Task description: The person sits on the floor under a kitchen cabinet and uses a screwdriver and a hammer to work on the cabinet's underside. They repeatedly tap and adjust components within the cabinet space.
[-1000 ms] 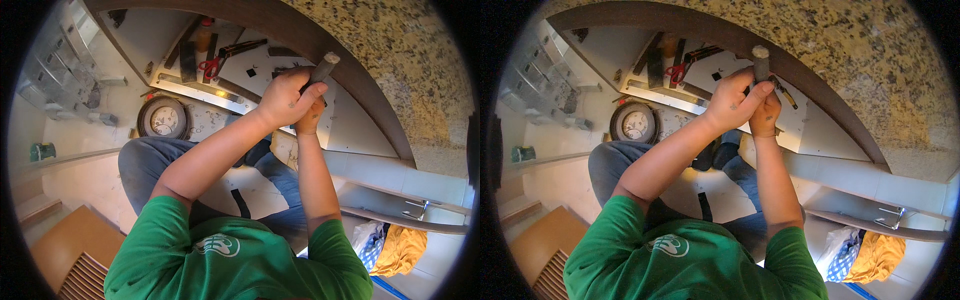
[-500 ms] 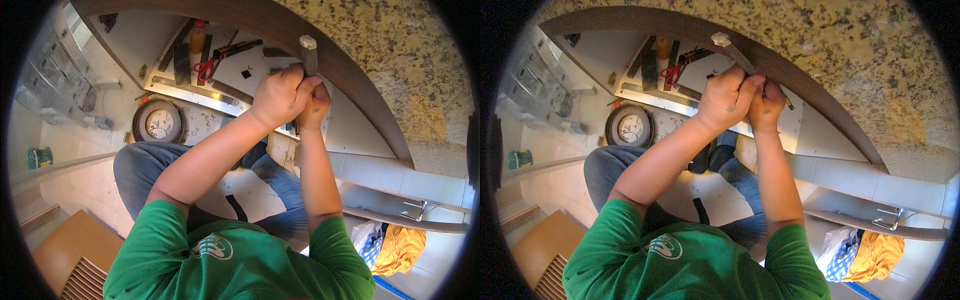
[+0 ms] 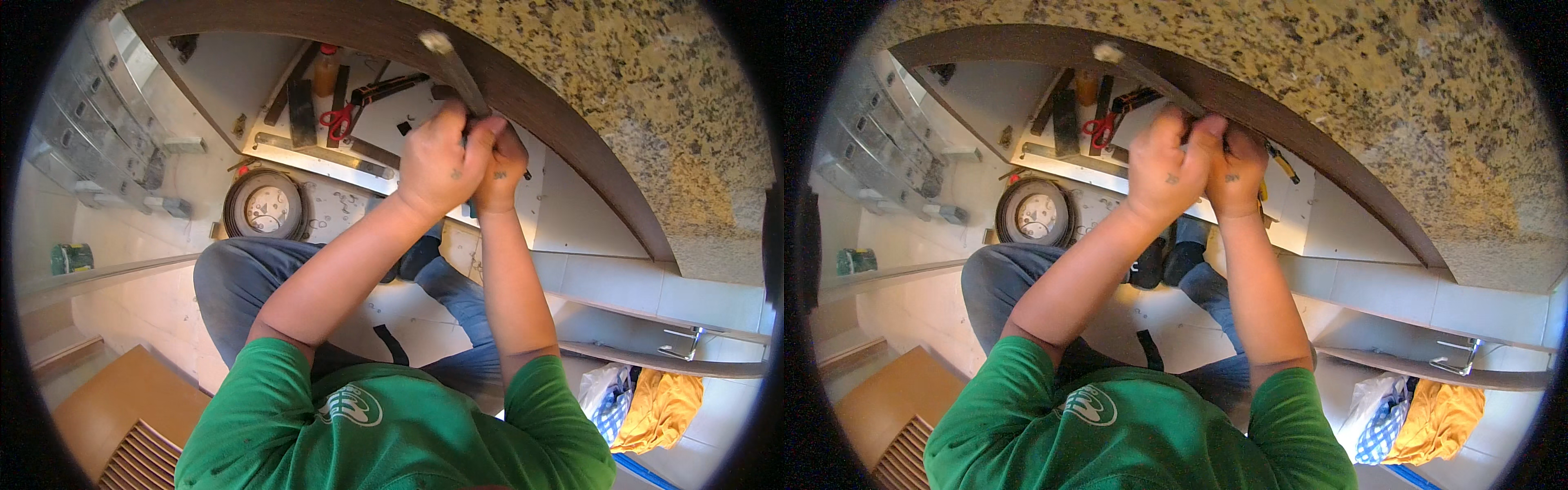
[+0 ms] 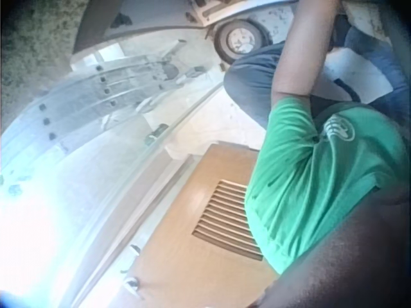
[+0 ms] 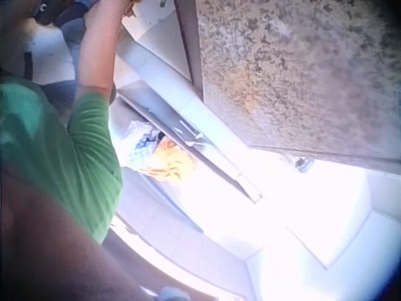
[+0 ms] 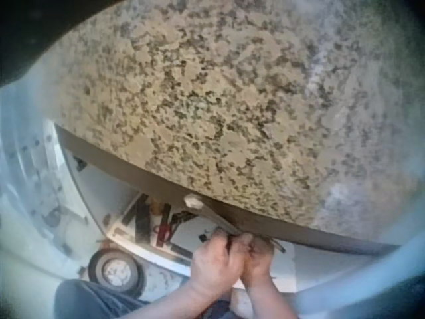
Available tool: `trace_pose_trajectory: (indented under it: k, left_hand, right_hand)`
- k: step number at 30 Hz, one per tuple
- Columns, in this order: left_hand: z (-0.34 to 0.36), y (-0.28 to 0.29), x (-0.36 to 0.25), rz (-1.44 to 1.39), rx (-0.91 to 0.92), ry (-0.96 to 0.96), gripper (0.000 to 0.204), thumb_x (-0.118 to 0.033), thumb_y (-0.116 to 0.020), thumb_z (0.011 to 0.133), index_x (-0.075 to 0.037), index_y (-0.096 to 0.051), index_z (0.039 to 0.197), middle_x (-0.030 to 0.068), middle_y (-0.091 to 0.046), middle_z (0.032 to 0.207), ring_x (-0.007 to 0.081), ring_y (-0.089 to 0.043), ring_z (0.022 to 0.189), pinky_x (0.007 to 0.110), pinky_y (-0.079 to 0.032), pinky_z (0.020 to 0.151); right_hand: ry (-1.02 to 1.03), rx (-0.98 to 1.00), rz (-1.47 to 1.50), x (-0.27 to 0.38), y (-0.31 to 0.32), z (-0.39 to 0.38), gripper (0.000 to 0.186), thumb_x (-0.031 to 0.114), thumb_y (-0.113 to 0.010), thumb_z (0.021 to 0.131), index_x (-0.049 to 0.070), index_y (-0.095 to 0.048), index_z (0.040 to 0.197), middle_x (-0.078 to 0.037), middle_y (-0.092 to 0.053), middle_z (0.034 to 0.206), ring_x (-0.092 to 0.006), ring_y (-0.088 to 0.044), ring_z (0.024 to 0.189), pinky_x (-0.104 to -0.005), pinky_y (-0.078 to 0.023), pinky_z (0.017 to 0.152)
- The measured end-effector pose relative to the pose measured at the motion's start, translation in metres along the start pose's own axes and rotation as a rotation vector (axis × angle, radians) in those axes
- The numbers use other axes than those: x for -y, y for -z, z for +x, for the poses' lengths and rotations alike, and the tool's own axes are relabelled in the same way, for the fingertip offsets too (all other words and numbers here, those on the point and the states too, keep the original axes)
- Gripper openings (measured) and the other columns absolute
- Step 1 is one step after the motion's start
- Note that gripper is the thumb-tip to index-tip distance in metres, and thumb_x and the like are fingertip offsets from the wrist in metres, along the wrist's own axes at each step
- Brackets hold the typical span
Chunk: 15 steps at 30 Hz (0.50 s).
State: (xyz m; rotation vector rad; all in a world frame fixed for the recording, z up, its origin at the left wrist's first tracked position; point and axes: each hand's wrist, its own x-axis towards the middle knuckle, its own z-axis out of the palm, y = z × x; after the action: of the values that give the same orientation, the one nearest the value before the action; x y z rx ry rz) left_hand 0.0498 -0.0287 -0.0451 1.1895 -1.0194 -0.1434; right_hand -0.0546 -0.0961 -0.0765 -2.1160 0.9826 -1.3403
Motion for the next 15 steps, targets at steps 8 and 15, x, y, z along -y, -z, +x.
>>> trace_pose_trajectory:
  k: [8, 15]
  left_hand:
    - [-0.009, -0.014, -0.013, 0.007, 0.462, 0.2, 0.026, -0.023, -0.065, 0.089, 0.002, -0.057, 0.091, 0.0233, -0.067, 0.082, 0.0429, -0.066, 0.076, 0.047, -0.054, 0.065]
    - [-0.012, -0.015, -0.012, -0.023, 0.253, 0.042, 0.027, -0.025, -0.062, 0.091, 0.001, -0.054, 0.089, 0.0214, -0.067, 0.076, 0.0427, -0.066, 0.071, 0.05, -0.054, 0.064]
  right_hand:
    - [-0.104, -0.044, -0.021, -0.016, 0.027, -0.013, 0.024, 0.027, -0.062, 0.092, 0.008, -0.074, 0.085, -0.011, -0.07, 0.085, -0.0248, -0.067, 0.078, -0.035, -0.052, 0.072]
    - [0.007, -0.068, -0.073, -0.007, 0.023, -0.011, 0.027, 0.03, -0.063, 0.091, 0.006, -0.073, 0.084, -0.012, -0.069, 0.08, -0.0276, -0.067, 0.074, -0.0359, -0.052, 0.071]
